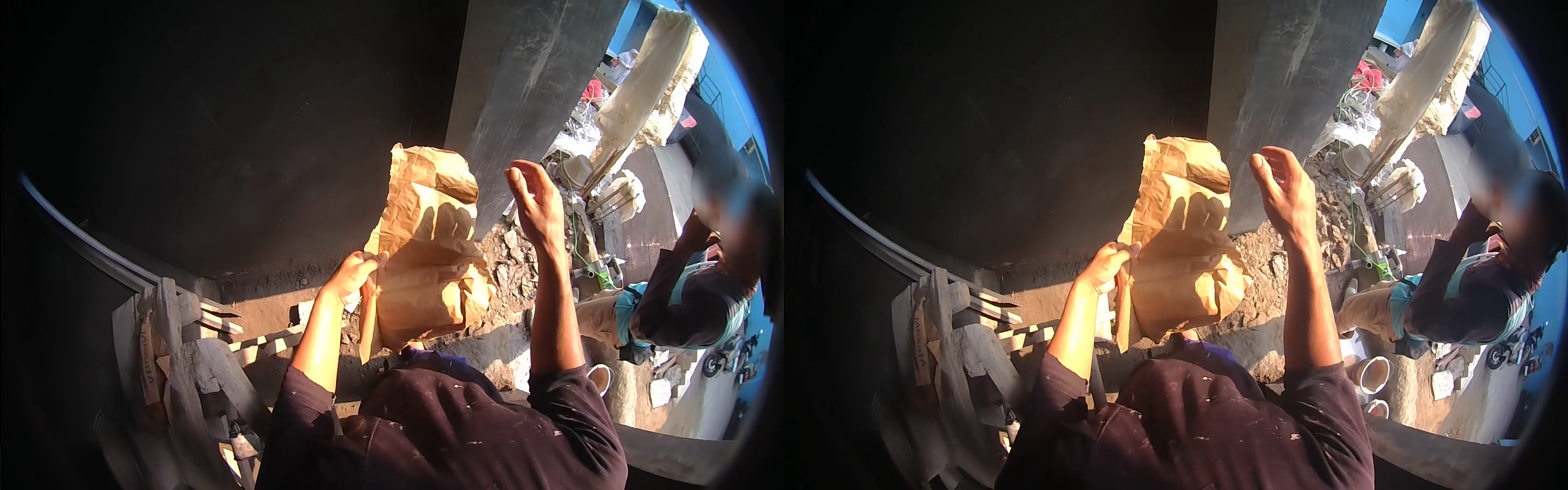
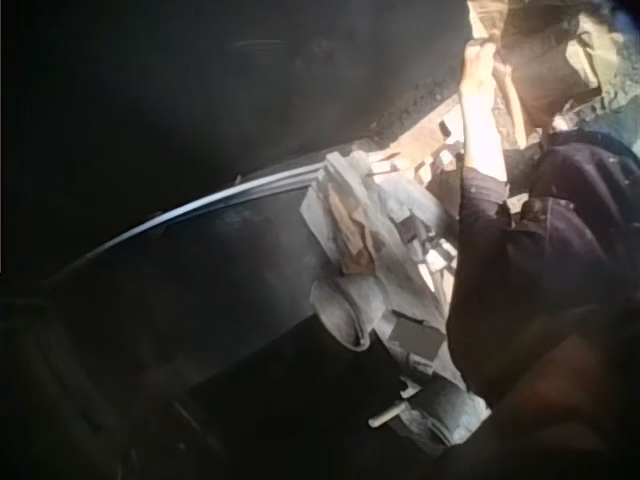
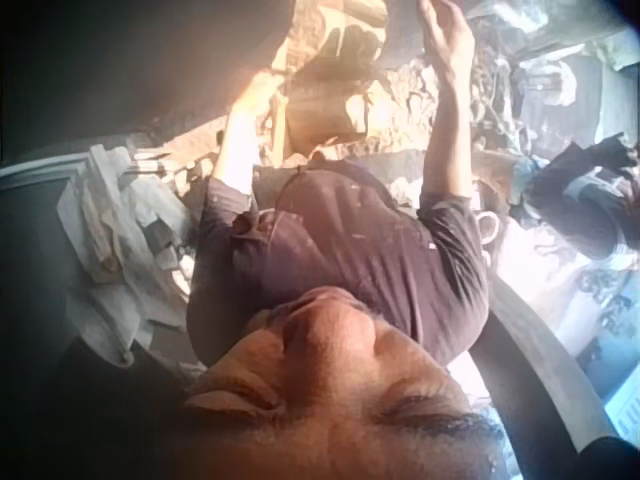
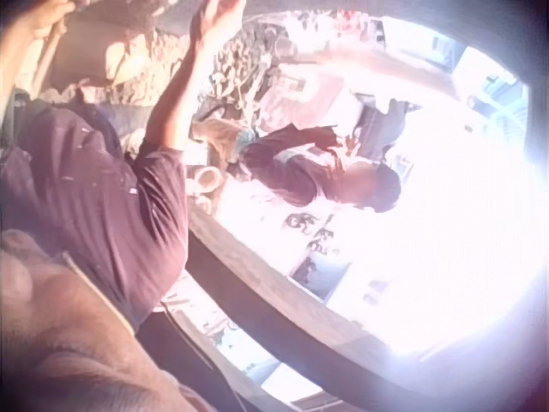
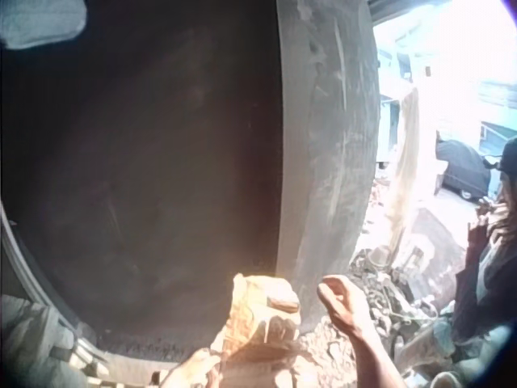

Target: The person smooths a freshly plastered wall using a trowel, repeatedly scraping and leveling the surface. They occasionally pause to wipe the trowel and adjust their position while another worker is visible nearby.

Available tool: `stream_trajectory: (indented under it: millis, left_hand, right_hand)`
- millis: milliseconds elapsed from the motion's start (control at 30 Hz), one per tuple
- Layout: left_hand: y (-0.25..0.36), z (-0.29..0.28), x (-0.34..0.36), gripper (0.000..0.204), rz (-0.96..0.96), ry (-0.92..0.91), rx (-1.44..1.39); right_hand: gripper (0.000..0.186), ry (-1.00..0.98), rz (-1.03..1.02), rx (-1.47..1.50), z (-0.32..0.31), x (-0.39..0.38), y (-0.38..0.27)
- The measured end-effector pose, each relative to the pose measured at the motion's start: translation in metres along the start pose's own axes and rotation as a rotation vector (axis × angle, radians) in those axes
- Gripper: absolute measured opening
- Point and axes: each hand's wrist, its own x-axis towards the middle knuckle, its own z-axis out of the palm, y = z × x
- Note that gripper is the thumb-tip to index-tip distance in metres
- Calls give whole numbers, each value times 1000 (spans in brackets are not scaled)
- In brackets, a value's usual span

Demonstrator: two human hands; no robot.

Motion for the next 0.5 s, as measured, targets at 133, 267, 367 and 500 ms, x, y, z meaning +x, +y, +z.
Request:
stream_trajectory:
  millis: [133,267,367,500]
  left_hand:
    - [-11,22,-14,39,-3,94,-334]
    - [-51,-39,-4,33,316,350,175]
    - [-27,-19,-24,44,371,453,185]
    - [-8,11,-63,62,545,353,126]
  right_hand:
    - [52,-528,389,214,44,-86,109]
    - [28,-473,489,411,79,-94,115]
    - [43,-400,276,308,79,-89,91]
    - [61,-409,239,455,70,-92,68]
